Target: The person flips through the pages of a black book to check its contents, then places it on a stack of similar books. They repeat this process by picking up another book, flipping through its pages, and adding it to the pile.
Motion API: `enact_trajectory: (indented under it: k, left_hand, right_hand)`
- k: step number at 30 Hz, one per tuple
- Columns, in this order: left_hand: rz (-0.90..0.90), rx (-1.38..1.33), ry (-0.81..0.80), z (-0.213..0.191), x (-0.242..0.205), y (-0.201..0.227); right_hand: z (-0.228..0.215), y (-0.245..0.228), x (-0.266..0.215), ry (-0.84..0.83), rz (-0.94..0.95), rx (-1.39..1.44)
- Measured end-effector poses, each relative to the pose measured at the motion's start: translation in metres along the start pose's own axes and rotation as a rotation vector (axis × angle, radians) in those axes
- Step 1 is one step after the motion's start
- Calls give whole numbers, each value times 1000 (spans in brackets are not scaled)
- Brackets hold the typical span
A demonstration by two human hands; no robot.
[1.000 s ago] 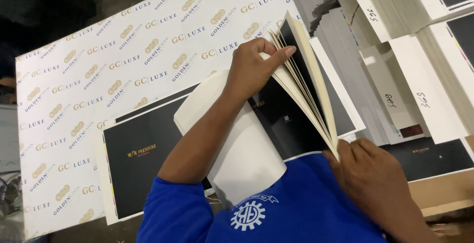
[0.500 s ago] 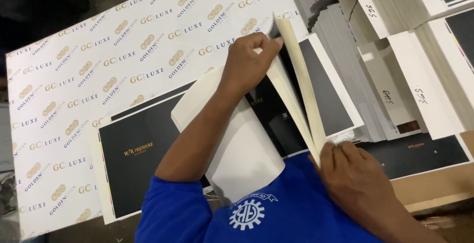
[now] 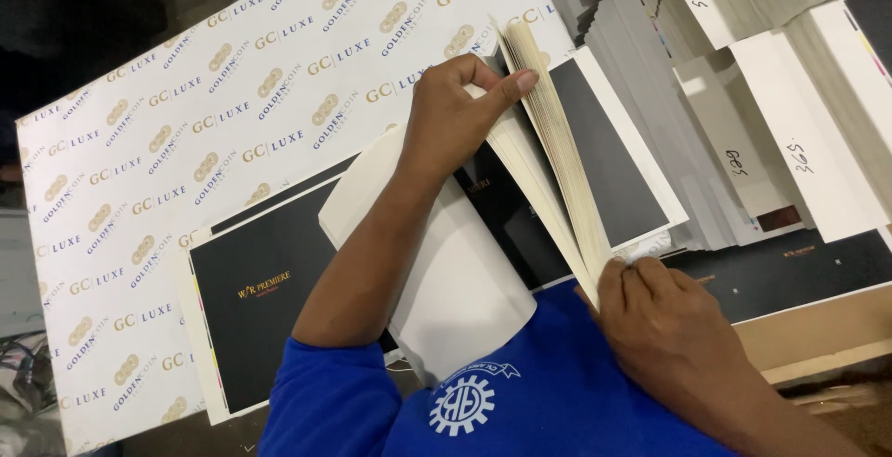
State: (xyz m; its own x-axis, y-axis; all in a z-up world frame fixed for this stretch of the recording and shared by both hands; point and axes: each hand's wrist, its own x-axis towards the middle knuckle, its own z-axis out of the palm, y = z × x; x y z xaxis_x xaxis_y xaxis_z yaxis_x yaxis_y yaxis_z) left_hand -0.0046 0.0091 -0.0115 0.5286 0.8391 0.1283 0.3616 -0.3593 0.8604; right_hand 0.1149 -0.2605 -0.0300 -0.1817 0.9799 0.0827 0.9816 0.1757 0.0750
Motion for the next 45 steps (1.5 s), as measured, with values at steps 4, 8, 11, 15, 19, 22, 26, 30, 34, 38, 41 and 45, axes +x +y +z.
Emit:
enact_trajectory:
  k: [4, 8, 11, 15, 19, 22, 26, 30, 34, 38, 41, 45]
  left_hand:
    - [11, -9, -3, 0, 0, 0]
    - [-23, -39, -15, 0, 0, 0]
    - [-2, -27, -5, 1, 0, -3]
    - [-6, -18, -9, 0, 0, 0]
    - [-9, 9, -3, 2, 2, -3]
    - [9, -4, 7, 1, 1, -1]
    - [-7, -14, 2, 2, 2, 0]
    - [48, -33, 12, 4, 2, -4]
    - [11, -39, 21, 6, 3, 0]
    - [-81, -30, -23, 7, 4, 1]
    - [-16, -49, -3, 8, 5, -2]
    - [34, -69, 13, 11, 5, -4]
  right_hand:
    - [0, 0, 0, 5, 1, -54]
    - [0, 2, 0, -43, 38, 8]
    - [1, 3, 0, -65, 52, -3]
    - [2, 5, -1, -56, 43, -7]
    - [2, 5, -1, -54, 59, 3]
    - [-2, 4, 0, -42, 83, -7]
    - [0, 6, -1, -30, 90, 23]
    - [-3, 5, 0, 86, 57, -52]
    - [1, 8, -3, 104, 41, -45]
    - [9, 13, -8, 111, 71, -96]
    - [9, 15, -8, 94, 77, -105]
    - [11, 17, -9, 85, 102, -113]
